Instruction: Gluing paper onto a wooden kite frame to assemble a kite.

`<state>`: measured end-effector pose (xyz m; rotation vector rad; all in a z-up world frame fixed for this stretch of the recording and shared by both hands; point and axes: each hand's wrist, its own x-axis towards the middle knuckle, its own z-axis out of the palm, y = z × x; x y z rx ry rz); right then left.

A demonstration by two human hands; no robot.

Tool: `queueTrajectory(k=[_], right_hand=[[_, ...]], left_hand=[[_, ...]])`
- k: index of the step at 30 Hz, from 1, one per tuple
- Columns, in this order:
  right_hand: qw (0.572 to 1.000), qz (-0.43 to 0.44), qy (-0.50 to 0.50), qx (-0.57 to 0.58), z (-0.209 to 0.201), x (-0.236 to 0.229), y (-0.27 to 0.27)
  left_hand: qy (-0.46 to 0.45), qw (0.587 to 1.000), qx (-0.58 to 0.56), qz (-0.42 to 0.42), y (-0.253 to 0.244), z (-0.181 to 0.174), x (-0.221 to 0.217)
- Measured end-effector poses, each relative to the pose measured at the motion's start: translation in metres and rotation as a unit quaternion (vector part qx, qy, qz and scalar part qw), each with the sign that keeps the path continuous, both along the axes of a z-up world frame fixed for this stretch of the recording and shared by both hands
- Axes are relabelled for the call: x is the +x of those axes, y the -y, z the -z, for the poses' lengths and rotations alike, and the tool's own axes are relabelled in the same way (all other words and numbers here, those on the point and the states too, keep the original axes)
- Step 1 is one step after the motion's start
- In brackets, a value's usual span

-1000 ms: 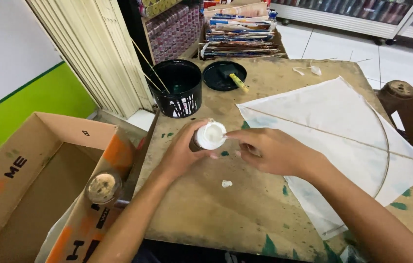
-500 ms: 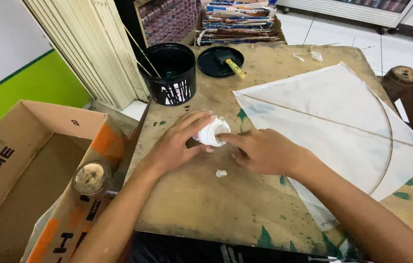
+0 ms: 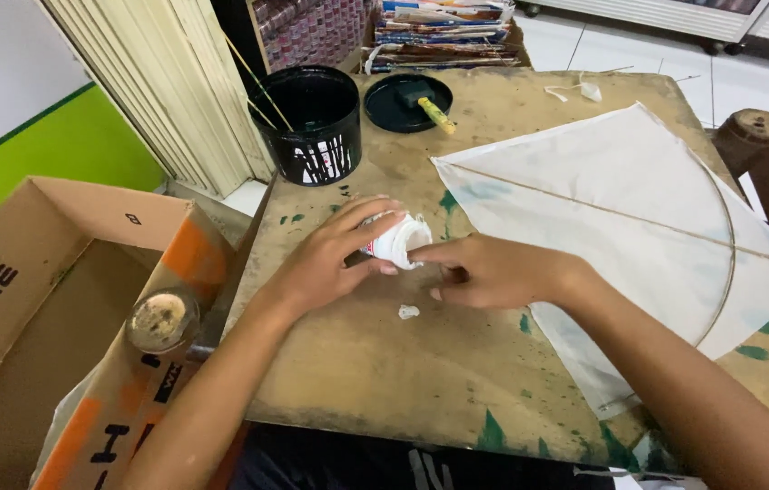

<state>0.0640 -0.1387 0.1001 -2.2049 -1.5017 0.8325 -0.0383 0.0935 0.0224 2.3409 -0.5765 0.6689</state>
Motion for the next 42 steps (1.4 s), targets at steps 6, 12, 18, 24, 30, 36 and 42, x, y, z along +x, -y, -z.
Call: queueTrajectory(k=[6, 12, 18, 24, 30, 36, 42], right_hand=[[0.999, -0.018, -0.044, -0.002, -0.001, 0.004, 0.004], [0.999, 0.038, 0.016, 0.013, -0.011, 0.002, 0.005], [0.981, -0.023, 0.194, -0.007, 0.000, -0.007, 0.000], [0.981, -0.016, 0.194, 0.013, 0.002, -0.005, -0.001], [0.998, 0.020, 0.058, 0.018, -0.002, -0.005, 0.003], [0.995, -0.008, -0.079, 0.063, 0.015, 0.021, 0.008], [0.982, -0.026, -0.170, 0.083, 0.018, 0.034, 0.013]], left_hand=[[-0.006, 1.000, 0.000, 0.008, 0.002, 0.001, -0.001], [-0.014, 1.000, -0.010, 0.004, -0.001, 0.001, -0.002], [-0.008, 1.000, -0.008, 0.004, -0.001, 0.000, -0.001], [-0.014, 0.999, -0.029, 0.015, 0.001, -0.004, -0.003], [-0.024, 0.999, -0.037, 0.014, 0.000, -0.001, -0.002], [-0.033, 0.997, -0.062, 0.017, 0.001, -0.004, -0.003], [-0.036, 0.997, -0.073, 0.004, 0.000, -0.006, -0.004]])
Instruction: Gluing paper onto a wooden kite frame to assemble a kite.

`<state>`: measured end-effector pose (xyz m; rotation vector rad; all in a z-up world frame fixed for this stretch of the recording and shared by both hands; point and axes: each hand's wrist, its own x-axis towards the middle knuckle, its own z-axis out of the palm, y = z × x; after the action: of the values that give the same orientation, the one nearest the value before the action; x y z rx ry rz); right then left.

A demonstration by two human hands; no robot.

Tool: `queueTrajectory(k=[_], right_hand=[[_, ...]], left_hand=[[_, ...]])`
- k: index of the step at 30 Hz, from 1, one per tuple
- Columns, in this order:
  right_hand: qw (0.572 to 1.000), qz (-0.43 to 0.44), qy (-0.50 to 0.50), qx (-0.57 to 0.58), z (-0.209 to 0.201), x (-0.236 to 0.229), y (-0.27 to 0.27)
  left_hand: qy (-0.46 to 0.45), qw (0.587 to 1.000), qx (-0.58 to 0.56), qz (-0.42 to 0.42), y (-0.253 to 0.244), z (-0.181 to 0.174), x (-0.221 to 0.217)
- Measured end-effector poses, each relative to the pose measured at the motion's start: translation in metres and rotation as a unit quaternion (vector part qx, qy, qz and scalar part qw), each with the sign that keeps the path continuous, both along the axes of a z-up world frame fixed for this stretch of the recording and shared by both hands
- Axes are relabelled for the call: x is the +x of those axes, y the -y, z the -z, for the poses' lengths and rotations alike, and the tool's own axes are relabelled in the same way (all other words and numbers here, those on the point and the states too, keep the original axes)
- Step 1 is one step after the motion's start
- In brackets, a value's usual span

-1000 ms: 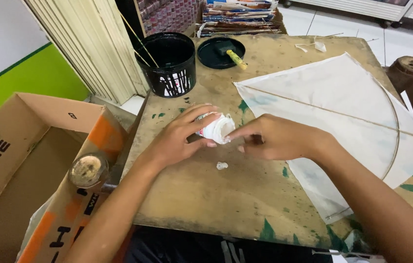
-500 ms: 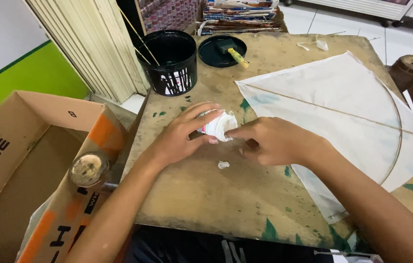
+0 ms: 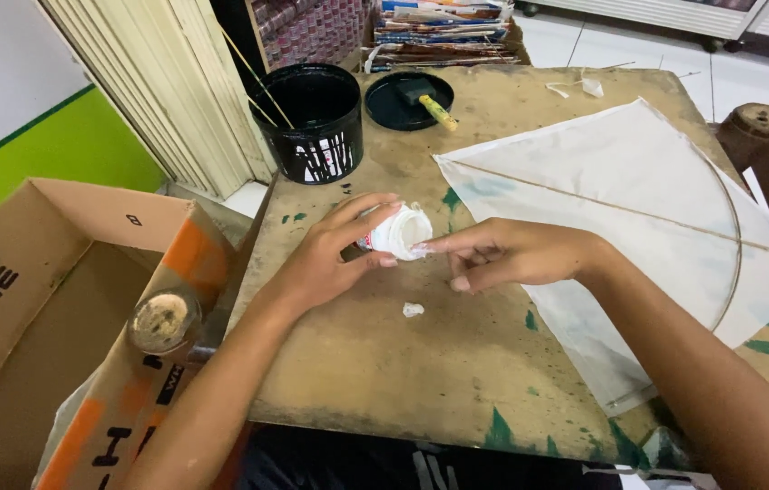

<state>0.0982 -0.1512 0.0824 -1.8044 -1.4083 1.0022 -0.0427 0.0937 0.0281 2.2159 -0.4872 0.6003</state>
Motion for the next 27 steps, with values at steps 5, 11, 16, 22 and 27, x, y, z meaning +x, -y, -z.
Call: queueTrajectory(k=[5, 11, 16, 22, 27], right_hand=[[0.999, 0.009, 0.012, 0.033, 0.001, -0.004, -0.003], [0.999, -0.023, 0.010, 0.038, 0.001, -0.012, -0.005], [0.996, -0.011, -0.037, 0.077, 0.000, -0.003, 0.000], [0.966, 0.164, 0.060, 0.192, 0.007, 0.004, 0.001], [0.928, 0.240, 0.218, 0.182, 0.042, -0.004, 0.013]], left_hand=[[0.018, 1.000, 0.000, -0.002, -0.001, 0.003, 0.001], [0.006, 1.000, -0.003, -0.009, 0.000, 0.000, -0.001], [-0.011, 0.999, -0.032, -0.036, -0.008, 0.009, 0.006], [-0.046, 0.984, -0.100, -0.144, -0.025, 0.019, 0.007], [0.071, 0.978, -0.081, -0.176, -0.008, -0.005, -0.006]])
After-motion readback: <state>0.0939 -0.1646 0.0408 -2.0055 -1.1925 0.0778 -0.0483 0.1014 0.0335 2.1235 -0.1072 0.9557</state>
